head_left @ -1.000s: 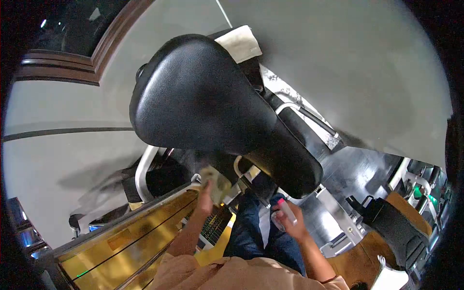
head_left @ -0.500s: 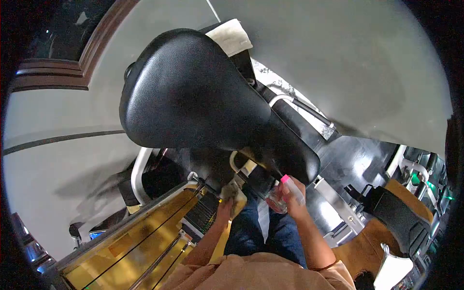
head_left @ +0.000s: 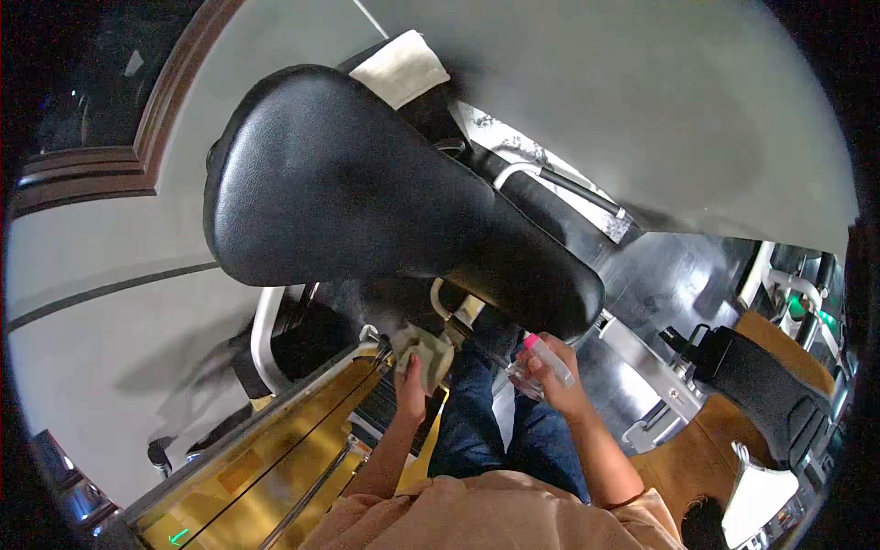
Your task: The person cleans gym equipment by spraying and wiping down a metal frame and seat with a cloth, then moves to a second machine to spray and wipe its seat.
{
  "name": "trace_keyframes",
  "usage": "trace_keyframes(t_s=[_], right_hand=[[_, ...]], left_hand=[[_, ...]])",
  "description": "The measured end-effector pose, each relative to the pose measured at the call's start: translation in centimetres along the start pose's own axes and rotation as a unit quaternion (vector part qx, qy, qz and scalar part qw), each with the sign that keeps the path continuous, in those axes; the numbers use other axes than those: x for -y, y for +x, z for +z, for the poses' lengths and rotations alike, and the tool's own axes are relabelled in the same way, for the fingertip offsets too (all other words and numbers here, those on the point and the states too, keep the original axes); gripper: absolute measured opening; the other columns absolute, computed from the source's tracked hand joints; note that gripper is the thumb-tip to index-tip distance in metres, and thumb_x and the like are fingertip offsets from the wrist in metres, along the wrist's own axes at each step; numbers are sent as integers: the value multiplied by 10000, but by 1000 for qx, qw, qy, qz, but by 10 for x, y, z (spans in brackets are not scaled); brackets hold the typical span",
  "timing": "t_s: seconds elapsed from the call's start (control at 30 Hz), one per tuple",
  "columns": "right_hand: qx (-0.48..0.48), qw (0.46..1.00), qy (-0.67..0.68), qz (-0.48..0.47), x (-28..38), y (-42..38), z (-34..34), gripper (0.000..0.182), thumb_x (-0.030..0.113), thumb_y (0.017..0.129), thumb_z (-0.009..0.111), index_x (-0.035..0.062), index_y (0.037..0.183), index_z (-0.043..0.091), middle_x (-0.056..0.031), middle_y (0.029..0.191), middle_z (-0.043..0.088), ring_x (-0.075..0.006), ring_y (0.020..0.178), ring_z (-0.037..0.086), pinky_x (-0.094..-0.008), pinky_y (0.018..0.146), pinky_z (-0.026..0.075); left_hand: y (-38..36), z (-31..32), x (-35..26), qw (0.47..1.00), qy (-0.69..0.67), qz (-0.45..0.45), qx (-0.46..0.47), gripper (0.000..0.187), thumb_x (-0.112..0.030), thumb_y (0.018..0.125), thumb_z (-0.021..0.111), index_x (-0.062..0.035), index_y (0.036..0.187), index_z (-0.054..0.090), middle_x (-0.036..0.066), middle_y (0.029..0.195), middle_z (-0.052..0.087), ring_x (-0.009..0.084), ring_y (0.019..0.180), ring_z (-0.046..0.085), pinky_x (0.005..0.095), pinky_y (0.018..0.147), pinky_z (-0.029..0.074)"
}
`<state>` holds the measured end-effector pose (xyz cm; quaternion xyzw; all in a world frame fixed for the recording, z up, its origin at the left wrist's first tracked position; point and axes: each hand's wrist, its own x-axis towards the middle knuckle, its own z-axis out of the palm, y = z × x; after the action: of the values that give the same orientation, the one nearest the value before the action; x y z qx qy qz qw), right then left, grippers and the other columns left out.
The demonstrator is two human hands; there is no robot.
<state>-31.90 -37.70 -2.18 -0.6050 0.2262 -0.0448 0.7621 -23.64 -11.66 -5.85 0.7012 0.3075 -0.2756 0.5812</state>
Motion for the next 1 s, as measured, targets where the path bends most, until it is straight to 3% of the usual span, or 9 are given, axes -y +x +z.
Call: trace_keyframes(t_s=[0.13, 0.23, 0.27, 0.33, 0.4, 0.47, 0.53, 0.83, 1.0], right_hand=[[2, 999, 3, 45, 4, -6, -8, 280, 293, 903, 619, 26, 821, 598, -37, 701, 582, -118, 586, 551, -277, 535, 433], [-14, 1000, -4, 27, -2, -7, -15, 263, 276, 901, 620, 29, 816, 593, -28, 683, 572, -117, 597, 551, -278, 542, 430], [-21, 1000, -1, 9, -5, -9, -16, 250, 262, 897, 620, 29, 814, 590, -24, 675, 566, -118, 602, 551, -281, 547, 428], [-32, 998, 26, 37, 0, -13, -18, 236, 249, 889, 621, 27, 814, 593, -29, 681, 565, -126, 606, 551, -289, 552, 427], [-44, 996, 54, 61, -3, -15, -20, 223, 236, 880, 621, 25, 813, 596, -34, 686, 564, -134, 610, 552, -296, 557, 426], [-41, 998, 10, 41, -16, -19, -25, 194, 213, 862, 621, 26, 817, 592, -47, 694, 557, -150, 628, 550, -311, 577, 429], [-46, 998, 5, 43, -19, -23, -25, 189, 212, 861, 622, 31, 821, 588, -52, 695, 551, -153, 632, 544, -314, 583, 429], [-54, 997, -55, 28, -25, -27, -27, 177, 206, 860, 642, 36, 854, 593, -82, 729, 560, -181, 652, 540, -330, 604, 433], [-47, 996, -72, 33, -32, -25, -21, 286, 312, 894, 595, 27, 883, 589, -28, 715, 559, -117, 610, 547, -284, 568, 442]], left_hand=[[5, -15, -36, 966, 120, 198, -113, 483, -296, 974, 549, 0, 1347, 468, 118, 1323, 524, 225, 1216, 483, 361, 1042, 366], [3, -30, -149, 799, 81, 530, -273, 407, -270, 949, 585, 8, 1240, 523, 129, 1189, 581, 219, 1077, 552, 359, 963, 433], [-38, -4, -209, 829, -110, 518, -179, 428, -304, 946, 578, 27, 1214, 544, 122, 1187, 582, 223, 1085, 556, 366, 973, 435], [-39, -4, -268, 730, -131, 636, -214, 487, -338, 937, 572, 45, 1235, 539, 122, 1264, 565, 243, 1133, 554, 386, 991, 426], [-26, 16, -307, 701, 108, 656, -257, 581, -352, 918, 571, 51, 1325, 470, 171, 1387, 495, 309, 1248, 493, 434, 1059, 355], [8, 39, -319, 547, 433, 697, -163, 633, -218, 854, 572, -11, 1422, 385, 194, 1499, 364, 365, 1371, 352, 520, 1113, 227], [38, 68, -296, 398, 611, 605, -318, 750, -81, 747, 515, -156, 1477, 362, 163, 1548, 286, 351, 1436, 215, 559, 1126, 116], [58, 102, -279, 490, 497, 659, -281, 808, -125, 685, 518, -146, 1478, 364, 141, 1586, 197, 414, 1458, 95, 641, 1098, 15], [78, 157, -227, 398, 745, 520, -128, 622, -160, 781, 580, -154, 1393, 474, 39, 1581, 231, 243, 1457, 183, 526, 1122, 185]])
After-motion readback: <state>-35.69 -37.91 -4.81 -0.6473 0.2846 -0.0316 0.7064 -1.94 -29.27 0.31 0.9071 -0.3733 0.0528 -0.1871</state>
